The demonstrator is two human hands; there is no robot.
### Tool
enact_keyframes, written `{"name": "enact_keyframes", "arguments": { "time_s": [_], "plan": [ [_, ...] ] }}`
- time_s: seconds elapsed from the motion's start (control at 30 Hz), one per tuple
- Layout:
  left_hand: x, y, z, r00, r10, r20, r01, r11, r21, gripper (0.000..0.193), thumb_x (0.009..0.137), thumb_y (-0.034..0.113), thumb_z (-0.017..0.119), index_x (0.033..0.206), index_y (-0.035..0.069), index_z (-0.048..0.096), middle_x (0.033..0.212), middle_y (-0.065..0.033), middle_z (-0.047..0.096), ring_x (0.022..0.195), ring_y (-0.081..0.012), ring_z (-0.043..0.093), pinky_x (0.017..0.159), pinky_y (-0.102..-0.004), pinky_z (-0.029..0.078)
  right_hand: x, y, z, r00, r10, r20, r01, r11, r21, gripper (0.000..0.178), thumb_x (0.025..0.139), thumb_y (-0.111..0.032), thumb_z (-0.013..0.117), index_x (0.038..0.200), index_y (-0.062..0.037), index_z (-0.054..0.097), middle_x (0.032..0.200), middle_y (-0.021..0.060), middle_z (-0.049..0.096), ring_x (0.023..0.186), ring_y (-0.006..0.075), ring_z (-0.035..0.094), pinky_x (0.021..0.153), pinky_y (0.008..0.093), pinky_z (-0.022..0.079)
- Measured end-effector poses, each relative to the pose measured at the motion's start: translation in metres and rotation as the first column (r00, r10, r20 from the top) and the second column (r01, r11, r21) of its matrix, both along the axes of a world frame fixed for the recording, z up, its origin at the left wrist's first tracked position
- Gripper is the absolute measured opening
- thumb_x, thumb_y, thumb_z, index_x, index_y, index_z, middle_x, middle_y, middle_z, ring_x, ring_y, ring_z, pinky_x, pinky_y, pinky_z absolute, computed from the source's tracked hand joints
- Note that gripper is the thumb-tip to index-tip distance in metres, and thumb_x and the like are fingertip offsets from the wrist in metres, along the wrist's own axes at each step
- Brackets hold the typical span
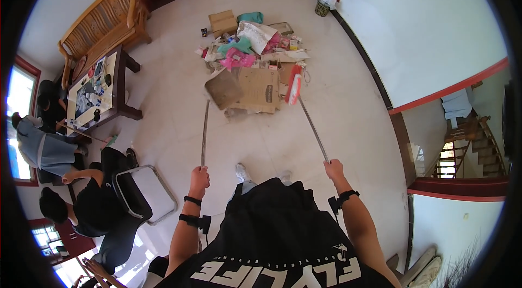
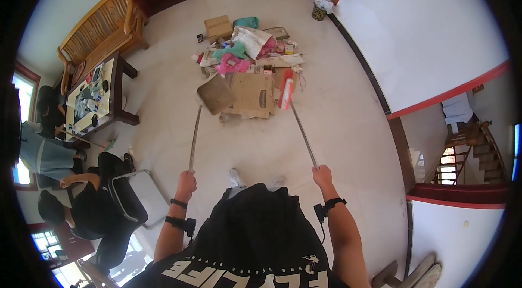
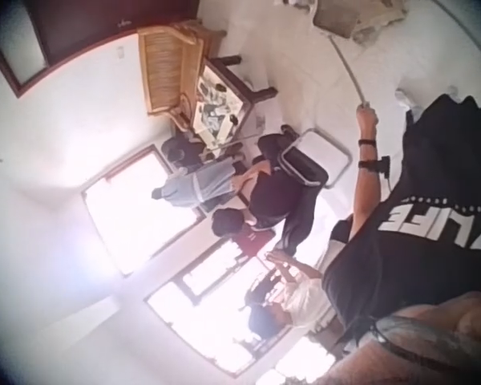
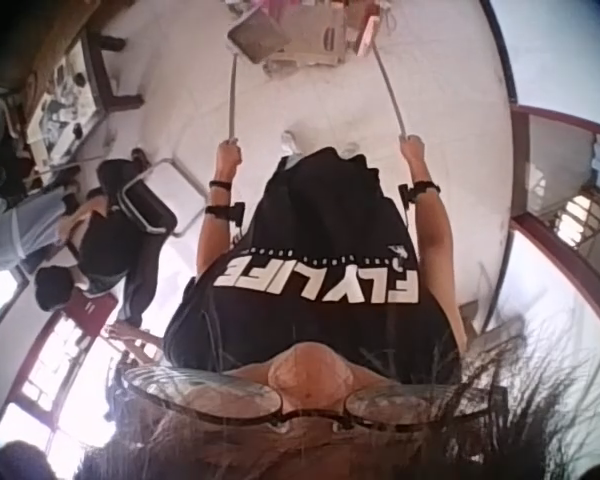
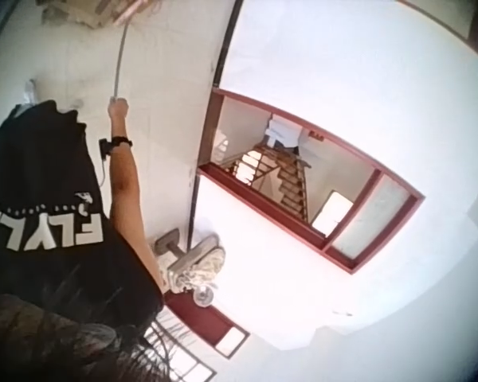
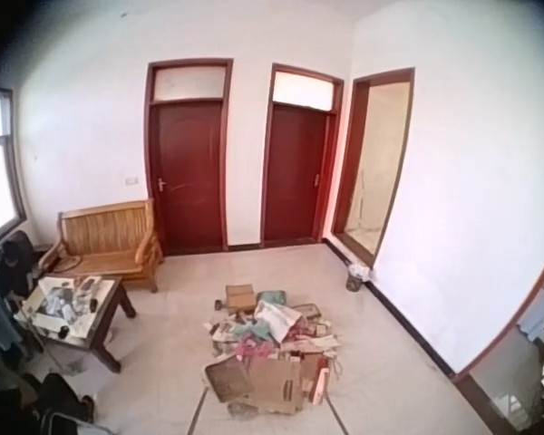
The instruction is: Sweep the floor using a broom and dustpan.
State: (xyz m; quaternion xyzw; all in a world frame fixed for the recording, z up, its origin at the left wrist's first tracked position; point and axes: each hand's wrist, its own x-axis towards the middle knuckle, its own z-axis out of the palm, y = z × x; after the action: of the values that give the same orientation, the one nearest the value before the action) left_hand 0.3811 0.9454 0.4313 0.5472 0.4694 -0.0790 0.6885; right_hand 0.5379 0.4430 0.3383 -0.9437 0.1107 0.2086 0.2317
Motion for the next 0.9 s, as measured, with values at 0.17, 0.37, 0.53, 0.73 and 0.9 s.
{"name": "enact_keyframes", "arguments": {
  "time_s": [0.17,0.37,0.53,0.73,0.9],
  "plan": [
    [-0.036,0.006,-0.039,0.995,0.103,-0.008,-0.103,0.984,-0.147,0.010,0.088,0.015,0.050,0.082,0.007,0.047,0.052,0.0049,0.034,0.037,-0.0068,0.032,0.032,-0.0223,0.024,-0.064,-0.062,-0.030,0.951,-0.195,-0.240,0.187,0.981,-0.058,0.035,0.074,-0.026,0.060,0.078,0.0090,0.059,0.079,0.0262,0.063,0.074,0.0375,0.064,0.065,0.0439,0.052],
    [-0.063,0.053,-0.114,0.964,0.139,-0.225,-0.170,0.977,-0.125,0.012,0.088,0.013,0.047,0.079,0.007,0.051,0.055,0.0048,0.037,0.042,-0.0069,0.037,0.036,-0.0205,0.026,-0.117,-0.048,-0.007,0.803,-0.402,-0.439,0.411,0.908,-0.080,0.020,0.075,-0.010,0.054,0.074,0.0093,0.057,0.064,0.0181,0.060,0.046,0.0225,0.058,0.040,0.0331,0.046],
    [-0.097,0.125,-0.168,0.922,0.313,-0.227,-0.377,0.856,-0.353,0.011,0.083,0.004,0.049,0.073,0.009,0.049,0.057,0.0023,0.042,0.044,-0.0083,0.041,0.038,-0.0211,0.030,-0.104,0.003,0.006,0.652,-0.411,-0.637,0.567,0.822,0.050,0.018,0.078,-0.008,0.057,0.067,0.0054,0.052,0.059,0.0122,0.055,0.041,0.0174,0.049,0.036,0.0303,0.040],
    [-0.091,0.137,-0.194,0.950,0.126,-0.285,-0.195,0.954,-0.229,0.016,0.084,0.012,0.045,0.069,0.009,0.045,0.055,-0.0004,0.043,0.041,-0.0120,0.037,0.036,-0.0251,0.028,-0.053,0.062,0.033,0.628,-0.187,-0.756,0.509,0.833,0.216,0.020,0.082,-0.012,0.057,0.071,0.0055,0.056,0.059,0.0109,0.055,0.041,0.0172,0.049,0.037,0.0288,0.041],
    [-0.058,0.144,-0.197,0.929,0.123,-0.349,-0.229,0.932,-0.280,0.016,0.084,0.012,0.043,0.069,0.008,0.045,0.055,-0.0033,0.043,0.041,-0.0134,0.038,0.034,-0.0255,0.028,0.002,0.135,0.042,0.661,-0.035,-0.749,0.343,0.903,0.260,0.021,0.082,-0.013,0.055,0.072,0.0051,0.055,0.058,0.0106,0.055,0.039,0.0170,0.048,0.037,0.0291,0.041]
  ]
}}
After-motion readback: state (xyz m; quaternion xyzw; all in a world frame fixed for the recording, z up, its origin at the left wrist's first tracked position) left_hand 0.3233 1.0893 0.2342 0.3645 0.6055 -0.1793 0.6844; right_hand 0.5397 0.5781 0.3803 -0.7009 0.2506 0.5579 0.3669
